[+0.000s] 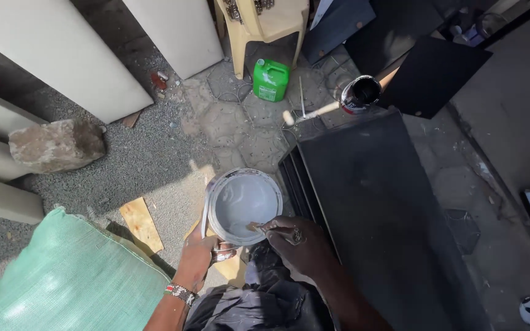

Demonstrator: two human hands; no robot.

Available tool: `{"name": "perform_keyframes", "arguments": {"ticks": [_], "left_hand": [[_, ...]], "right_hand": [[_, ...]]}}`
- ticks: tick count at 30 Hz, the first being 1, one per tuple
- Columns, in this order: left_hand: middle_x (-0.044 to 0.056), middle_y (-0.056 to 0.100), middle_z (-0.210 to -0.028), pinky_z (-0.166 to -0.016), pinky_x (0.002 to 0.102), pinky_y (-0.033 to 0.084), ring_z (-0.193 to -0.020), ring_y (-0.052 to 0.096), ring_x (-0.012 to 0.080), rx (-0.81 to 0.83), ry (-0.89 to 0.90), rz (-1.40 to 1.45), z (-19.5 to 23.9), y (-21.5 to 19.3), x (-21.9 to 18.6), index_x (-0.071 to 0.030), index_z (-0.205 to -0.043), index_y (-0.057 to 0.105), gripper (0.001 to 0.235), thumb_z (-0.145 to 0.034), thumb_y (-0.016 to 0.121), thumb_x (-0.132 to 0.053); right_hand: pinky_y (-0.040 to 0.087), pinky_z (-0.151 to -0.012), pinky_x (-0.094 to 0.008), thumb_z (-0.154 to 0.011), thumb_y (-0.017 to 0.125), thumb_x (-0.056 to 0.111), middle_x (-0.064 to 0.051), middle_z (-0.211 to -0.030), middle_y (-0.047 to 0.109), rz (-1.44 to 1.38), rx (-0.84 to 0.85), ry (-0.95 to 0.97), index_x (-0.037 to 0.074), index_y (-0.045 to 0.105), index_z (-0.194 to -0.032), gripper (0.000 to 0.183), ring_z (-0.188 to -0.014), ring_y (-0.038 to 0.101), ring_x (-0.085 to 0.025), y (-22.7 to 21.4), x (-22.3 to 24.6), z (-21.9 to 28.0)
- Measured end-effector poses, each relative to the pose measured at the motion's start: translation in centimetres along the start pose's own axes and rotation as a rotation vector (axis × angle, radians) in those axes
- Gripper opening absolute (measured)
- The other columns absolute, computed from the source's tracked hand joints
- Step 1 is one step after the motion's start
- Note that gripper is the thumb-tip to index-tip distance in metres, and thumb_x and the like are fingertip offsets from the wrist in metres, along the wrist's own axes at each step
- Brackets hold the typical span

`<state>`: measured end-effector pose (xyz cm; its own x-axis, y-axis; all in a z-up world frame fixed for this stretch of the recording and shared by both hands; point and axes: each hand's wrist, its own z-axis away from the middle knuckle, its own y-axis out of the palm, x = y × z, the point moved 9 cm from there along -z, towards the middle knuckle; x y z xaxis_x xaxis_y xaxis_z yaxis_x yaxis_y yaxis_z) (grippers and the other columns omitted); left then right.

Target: The person stirs white paint in a bucket with a brush, adds water from a plastic bottle, and continues mixing. They then pour a liquid from a green container into the bucket and stir again.

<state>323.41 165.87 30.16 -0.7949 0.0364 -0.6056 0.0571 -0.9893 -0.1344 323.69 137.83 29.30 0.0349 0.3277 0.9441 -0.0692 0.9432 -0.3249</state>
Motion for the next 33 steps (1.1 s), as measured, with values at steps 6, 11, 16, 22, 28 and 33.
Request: {"name": "perform_keyframes", "arguments": {"ticks": [6,11,16,22,28,33], "left_hand": [[0.034,0.082,-0.112,-0.085,0.056,0.072,-0.097,0.085,0.0442,0.182,-0.062,0.314,-10.5,5.7,-6.4,-0.035,-0.194,0.035,0.101,-0.109,0.050,0.018],[0.032,0.084,-0.115,-0.073,0.050,0.070,-0.093,0.086,0.0439,0.196,-0.036,0.248,-15.1,7.5,-16.7,-0.027,-0.184,0.057,0.110,-0.085,0.047,0.019],[0.021,0.084,-0.104,-0.075,0.050,0.072,-0.089,0.085,0.0320,0.279,-0.056,0.016,-27.3,10.1,-18.8,-0.043,-0.191,0.042,0.084,-0.114,0.060,-0.014],[0.030,0.079,-0.104,-0.072,0.052,0.070,-0.091,0.089,0.0497,0.390,-0.174,-0.141,-46.4,15.1,-22.9,-0.024,-0.187,0.045,0.099,-0.093,0.055,0.007],[0.022,0.077,-0.127,-0.076,0.047,0.070,-0.097,0.086,0.0370,0.541,-0.272,-0.404,-58.4,22.3,-25.8,-0.032,-0.179,0.056,0.094,-0.094,0.059,0.008],[0.020,0.072,-0.156,-0.091,0.051,0.072,-0.117,0.086,0.0435,0.536,-0.377,-0.503,-68.6,27.6,-22.5,-0.044,-0.194,0.029,0.113,-0.095,0.052,0.005]], "right_hand": [[0.062,-0.089,-0.046,-0.118,0.076,0.011,-0.012,-0.117,0.083,0.133,0.040,-0.434,0.003,0.073,-0.151,0.033,-0.105,0.076,-0.029,-3.2,11.4,-12.2],[0.066,-0.093,-0.039,-0.108,0.077,0.039,-0.001,-0.111,0.095,-0.034,0.017,0.258,0.014,0.092,-0.120,0.031,-0.109,0.088,-0.017,-5.4,0.6,-19.8],[0.069,-0.095,-0.038,-0.105,0.081,0.037,0.002,-0.113,0.096,0.007,-0.224,0.475,0.018,0.092,-0.122,0.028,-0.111,0.090,-0.015,-5.8,-4.4,-26.2],[0.068,-0.115,-0.033,-0.104,0.081,0.043,-0.002,-0.143,0.096,-0.314,-0.322,0.806,0.016,0.089,-0.142,0.047,-0.142,0.088,-0.016,-1.4,-15.3,-34.5],[0.057,-0.086,-0.028,-0.105,0.083,0.039,0.011,-0.086,0.086,-0.158,-0.585,1.016,0.020,0.096,-0.106,0.023,-0.090,0.075,-0.002,-1.8,-24.7,-42.5],[0.065,-0.084,-0.033,-0.097,0.089,0.021,-0.001,-0.095,0.094,-0.203,-0.887,0.906,0.011,0.092,-0.092,0.012,-0.092,0.086,-0.012,-2.3,-36.0,-46.4]]}}
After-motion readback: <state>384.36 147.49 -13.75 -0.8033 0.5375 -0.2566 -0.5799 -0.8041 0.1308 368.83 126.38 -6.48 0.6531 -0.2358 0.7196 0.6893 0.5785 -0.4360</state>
